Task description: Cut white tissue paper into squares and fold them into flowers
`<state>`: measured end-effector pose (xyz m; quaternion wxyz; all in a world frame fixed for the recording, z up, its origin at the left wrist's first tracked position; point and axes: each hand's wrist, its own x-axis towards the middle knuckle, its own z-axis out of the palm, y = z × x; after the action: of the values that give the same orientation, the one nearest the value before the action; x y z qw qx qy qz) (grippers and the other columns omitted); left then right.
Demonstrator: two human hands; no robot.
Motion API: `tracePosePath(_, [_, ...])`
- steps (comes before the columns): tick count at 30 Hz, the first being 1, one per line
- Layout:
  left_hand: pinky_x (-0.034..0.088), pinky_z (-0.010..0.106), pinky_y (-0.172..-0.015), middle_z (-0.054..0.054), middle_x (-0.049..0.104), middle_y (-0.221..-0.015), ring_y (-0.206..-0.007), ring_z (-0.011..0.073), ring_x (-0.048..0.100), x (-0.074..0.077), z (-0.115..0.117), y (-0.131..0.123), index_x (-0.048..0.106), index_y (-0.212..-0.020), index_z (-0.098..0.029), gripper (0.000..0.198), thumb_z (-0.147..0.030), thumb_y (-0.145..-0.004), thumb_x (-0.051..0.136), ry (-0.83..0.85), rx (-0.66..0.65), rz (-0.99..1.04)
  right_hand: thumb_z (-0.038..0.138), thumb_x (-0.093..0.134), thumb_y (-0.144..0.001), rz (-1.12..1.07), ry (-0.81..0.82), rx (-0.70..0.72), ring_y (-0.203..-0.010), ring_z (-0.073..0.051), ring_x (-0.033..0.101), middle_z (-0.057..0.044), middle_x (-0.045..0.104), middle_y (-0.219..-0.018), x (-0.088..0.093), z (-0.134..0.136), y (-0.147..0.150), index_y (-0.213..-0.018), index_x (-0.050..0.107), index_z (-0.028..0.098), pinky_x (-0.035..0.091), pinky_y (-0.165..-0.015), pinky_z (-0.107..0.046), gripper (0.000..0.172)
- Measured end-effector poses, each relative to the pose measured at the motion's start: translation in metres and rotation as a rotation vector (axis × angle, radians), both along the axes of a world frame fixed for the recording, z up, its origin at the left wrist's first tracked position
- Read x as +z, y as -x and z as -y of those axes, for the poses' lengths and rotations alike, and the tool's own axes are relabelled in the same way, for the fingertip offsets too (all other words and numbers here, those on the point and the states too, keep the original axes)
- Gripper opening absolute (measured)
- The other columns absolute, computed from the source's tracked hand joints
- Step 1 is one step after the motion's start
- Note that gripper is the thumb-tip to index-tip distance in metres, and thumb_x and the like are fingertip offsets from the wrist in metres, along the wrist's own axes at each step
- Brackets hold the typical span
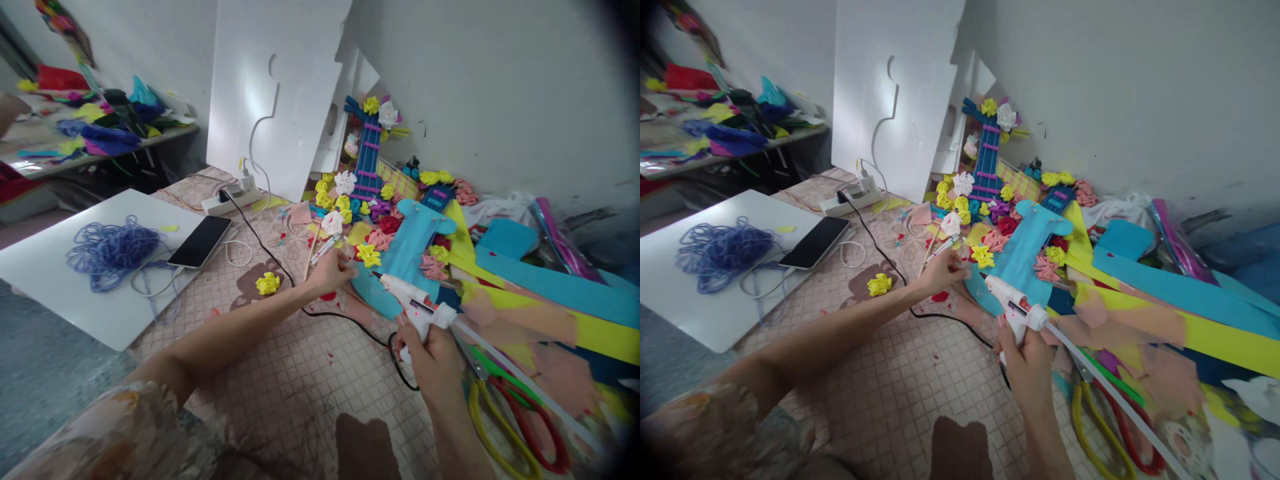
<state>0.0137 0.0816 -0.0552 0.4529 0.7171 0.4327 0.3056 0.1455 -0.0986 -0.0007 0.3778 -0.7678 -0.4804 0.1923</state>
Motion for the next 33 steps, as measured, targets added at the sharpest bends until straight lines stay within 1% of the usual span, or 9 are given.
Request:
tracePosePath(5, [0.041,0.022,-0.057,-0.002,0.062,-0.067,-0.062,0.0107,0.058,-0.002,-0.002,-0.003,0.048,-0.089,-0.016,0.026,-0.019,-0.068,0.062,-0.031,0.029,-0.030,0.050,0.048,-0.083,0.002,-0.029,0.019,-0.045,-0.017,0.055,-0.001,0.057,-0.043,-0.003,0.000,-0.002,-0.054,0.054,0.021,0.041,-0.051,-0.027,0.041])
tracePosePath(9, [0.039,0.022,-0.055,-0.003,0.059,-0.065,-0.060,0.0104,0.055,0.000,-0.002,-0.005,0.049,-0.090,-0.016,0.024,-0.018,-0.068,0.060,-0.049,0.045,-0.058,0.050,0.048,-0.083,-0.008,-0.030,0.024,-0.045,-0.017,0.054,-0.001,0.057,-0.044,-0.002,0.001,-0.002,-0.058,0.055,0.020,0.041,-0.051,-0.027,0.039])
tracePosePath(12, [0.039,0.021,-0.055,-0.004,0.058,-0.065,-0.061,0.0103,0.055,0.003,-0.002,-0.005,0.049,-0.090,-0.015,0.026,-0.017,-0.067,0.061,-0.043,0.042,-0.078,0.052,0.047,-0.081,0.005,-0.012,0.006,-0.044,-0.017,0.053,-0.001,0.056,-0.043,0.001,0.000,-0.001,-0.057,0.055,0.020,0.040,-0.049,-0.027,0.041])
tracePosePath(16, [0.041,0.021,-0.056,-0.003,0.060,-0.067,-0.062,0.0107,0.056,0.003,-0.002,-0.005,0.050,-0.091,-0.015,0.028,-0.019,-0.067,0.063,-0.028,0.029,-0.098,0.054,0.047,-0.081,0.009,-0.001,0.003,-0.044,-0.017,0.054,-0.001,0.056,-0.042,0.002,-0.001,-0.001,-0.056,0.055,0.020,0.040,-0.050,-0.027,0.043])
tracePosePath(21, [0.042,0.022,-0.056,-0.002,0.062,-0.069,-0.064,0.0119,0.058,0.002,-0.006,-0.004,0.050,-0.092,-0.015,0.031,-0.021,-0.066,0.064,-0.013,0.000,-0.133,0.052,0.047,-0.082,0.018,-0.019,0.005,-0.046,-0.016,0.055,-0.001,0.057,-0.044,-0.002,0.000,-0.003,-0.054,0.054,0.020,0.041,-0.052,-0.027,0.043])
tracePosePath(25, [0.041,0.022,-0.056,-0.002,0.062,-0.068,-0.063,0.0124,0.058,0.003,-0.008,-0.003,0.050,-0.093,-0.015,0.033,-0.022,-0.064,0.065,-0.012,-0.021,-0.158,0.052,0.048,-0.082,-0.013,-0.028,-0.004,-0.047,-0.017,0.055,-0.001,0.057,-0.045,-0.004,0.002,-0.004,-0.055,0.054,0.020,0.041,-0.051,-0.027,0.042])
tracePosePath(29, [0.041,0.023,-0.056,-0.002,0.062,-0.067,-0.064,0.0134,0.059,0.005,-0.008,-0.003,0.049,-0.092,-0.016,0.033,-0.024,-0.064,0.065,-0.017,-0.018,-0.187,0.052,0.048,-0.082,-0.029,-0.033,0.015,-0.047,-0.017,0.056,-0.001,0.057,-0.045,-0.005,0.001,-0.004,-0.055,0.053,0.020,0.042,-0.052,-0.027,0.042])
tracePosePath(33, [0.041,0.024,-0.056,-0.001,0.061,-0.068,-0.065,0.0145,0.058,0.010,-0.006,-0.003,0.046,-0.091,-0.016,0.033,-0.026,-0.066,0.064,-0.038,0.000,-0.215,0.051,0.050,-0.081,-0.055,-0.035,-0.001,-0.047,-0.017,0.056,-0.001,0.058,-0.045,-0.007,0.001,-0.005,-0.059,0.055,0.020,0.042,-0.051,-0.027,0.039])
